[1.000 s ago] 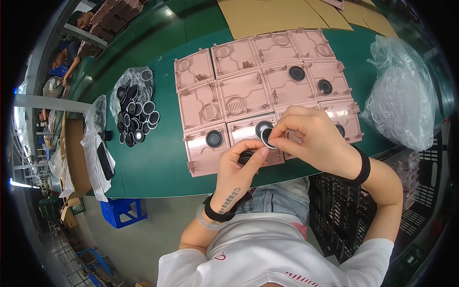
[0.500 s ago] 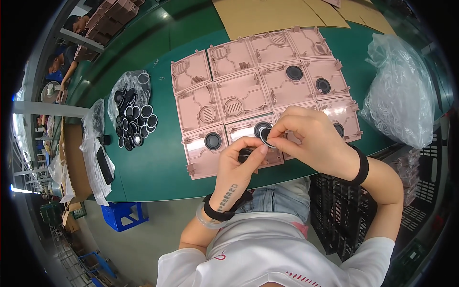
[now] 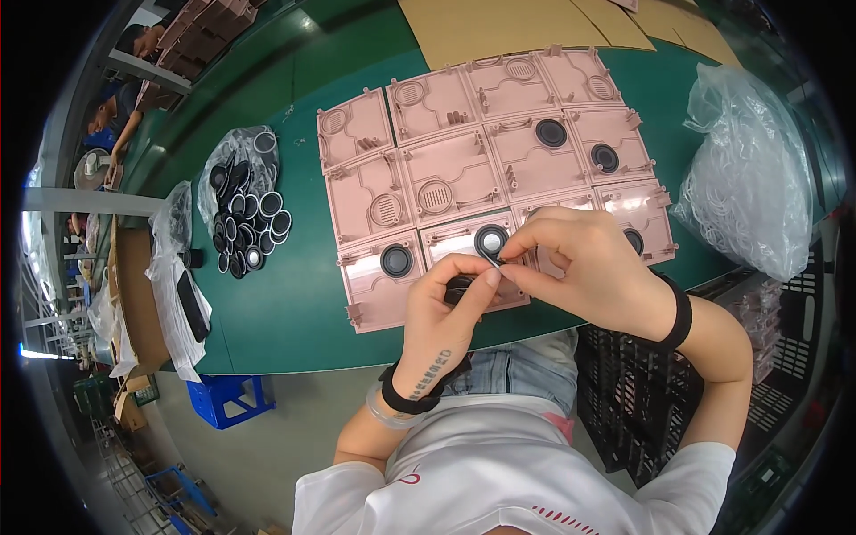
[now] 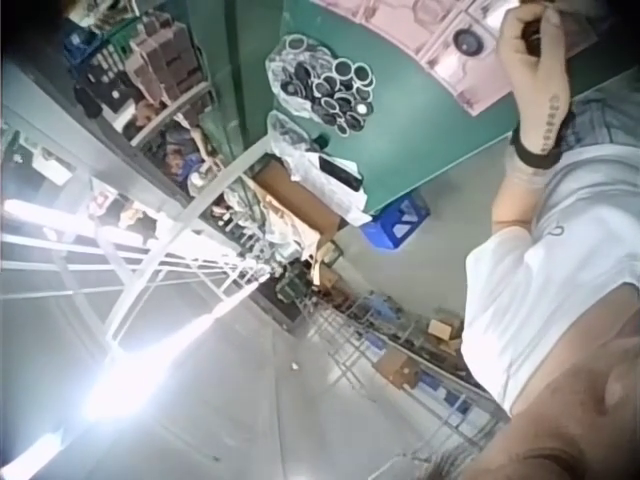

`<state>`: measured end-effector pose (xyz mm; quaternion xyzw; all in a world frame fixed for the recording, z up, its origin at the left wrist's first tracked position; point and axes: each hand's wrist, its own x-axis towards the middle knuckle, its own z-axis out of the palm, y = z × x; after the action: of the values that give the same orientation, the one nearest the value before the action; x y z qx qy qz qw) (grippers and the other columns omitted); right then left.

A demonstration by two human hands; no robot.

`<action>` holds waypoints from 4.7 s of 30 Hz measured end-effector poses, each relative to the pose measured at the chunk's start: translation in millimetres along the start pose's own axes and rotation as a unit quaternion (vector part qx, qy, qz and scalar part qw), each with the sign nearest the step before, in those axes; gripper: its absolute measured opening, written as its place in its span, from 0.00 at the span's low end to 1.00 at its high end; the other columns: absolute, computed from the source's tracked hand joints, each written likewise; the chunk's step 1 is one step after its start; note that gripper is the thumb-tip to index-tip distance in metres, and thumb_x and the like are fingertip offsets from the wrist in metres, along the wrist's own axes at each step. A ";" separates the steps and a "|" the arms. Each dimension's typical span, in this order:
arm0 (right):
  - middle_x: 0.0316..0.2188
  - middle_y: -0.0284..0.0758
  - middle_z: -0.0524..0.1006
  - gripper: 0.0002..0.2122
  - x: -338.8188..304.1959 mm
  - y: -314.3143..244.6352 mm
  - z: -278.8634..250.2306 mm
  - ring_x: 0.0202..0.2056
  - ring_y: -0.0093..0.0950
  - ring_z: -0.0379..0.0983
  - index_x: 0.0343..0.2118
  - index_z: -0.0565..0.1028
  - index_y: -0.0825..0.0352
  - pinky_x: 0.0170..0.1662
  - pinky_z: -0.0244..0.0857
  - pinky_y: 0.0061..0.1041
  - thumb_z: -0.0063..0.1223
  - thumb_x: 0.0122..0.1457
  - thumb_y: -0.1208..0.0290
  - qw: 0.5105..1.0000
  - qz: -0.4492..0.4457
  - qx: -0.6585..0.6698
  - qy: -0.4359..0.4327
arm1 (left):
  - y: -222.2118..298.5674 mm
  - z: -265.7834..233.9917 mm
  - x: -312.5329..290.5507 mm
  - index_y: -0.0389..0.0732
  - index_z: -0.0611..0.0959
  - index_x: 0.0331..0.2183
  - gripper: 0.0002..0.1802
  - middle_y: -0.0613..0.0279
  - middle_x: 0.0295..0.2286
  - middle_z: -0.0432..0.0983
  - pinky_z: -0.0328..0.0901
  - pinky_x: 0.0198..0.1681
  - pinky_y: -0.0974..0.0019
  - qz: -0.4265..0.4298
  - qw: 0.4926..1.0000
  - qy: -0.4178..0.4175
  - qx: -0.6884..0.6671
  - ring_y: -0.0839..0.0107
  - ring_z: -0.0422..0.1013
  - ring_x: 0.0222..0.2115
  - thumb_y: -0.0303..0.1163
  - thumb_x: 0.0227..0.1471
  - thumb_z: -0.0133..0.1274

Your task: The worker is manually placing small circular electronic components into designated slots in pink anti-static trays and then stacking the completed trays.

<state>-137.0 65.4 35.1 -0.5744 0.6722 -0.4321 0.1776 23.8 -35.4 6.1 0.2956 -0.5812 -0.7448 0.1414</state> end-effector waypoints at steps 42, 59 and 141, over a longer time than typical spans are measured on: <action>0.30 0.30 0.74 0.08 7.7 0.8 -12.8 0.28 0.21 0.73 0.31 0.74 0.67 0.33 0.68 0.20 0.60 0.47 0.79 0.997 0.052 -0.051 0.019 | -2.9 6.5 -0.1 0.35 0.74 0.29 0.03 0.68 0.26 0.70 0.61 0.29 0.79 0.090 0.995 0.040 0.004 0.85 0.65 0.26 0.21 0.51 0.54; 0.33 0.30 0.75 0.10 15.1 2.7 -24.7 0.32 0.21 0.72 0.33 0.76 0.67 0.30 0.65 0.20 0.64 0.47 0.74 0.987 -0.155 -0.032 -0.036 | 4.8 -15.3 2.8 0.41 0.75 0.32 0.05 0.66 0.25 0.74 0.59 0.23 0.79 -0.106 0.961 -0.096 -0.237 0.81 0.69 0.24 0.32 0.57 0.49; 0.20 0.37 0.76 0.19 133.4 39.8 52.1 0.26 0.29 0.75 0.23 0.71 0.69 0.29 0.67 0.25 0.72 0.29 0.70 0.943 0.160 -0.198 -0.215 | 6.8 -79.8 12.8 0.43 0.63 0.54 0.22 0.65 0.27 0.65 0.55 0.23 0.76 -0.165 0.922 -0.065 -0.345 0.75 0.64 0.26 0.35 0.59 0.42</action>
<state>-160.3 -79.0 8.9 -0.5616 0.7734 -0.1226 0.2674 61.1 -106.9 -2.9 0.2716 -0.2391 -0.9295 0.0718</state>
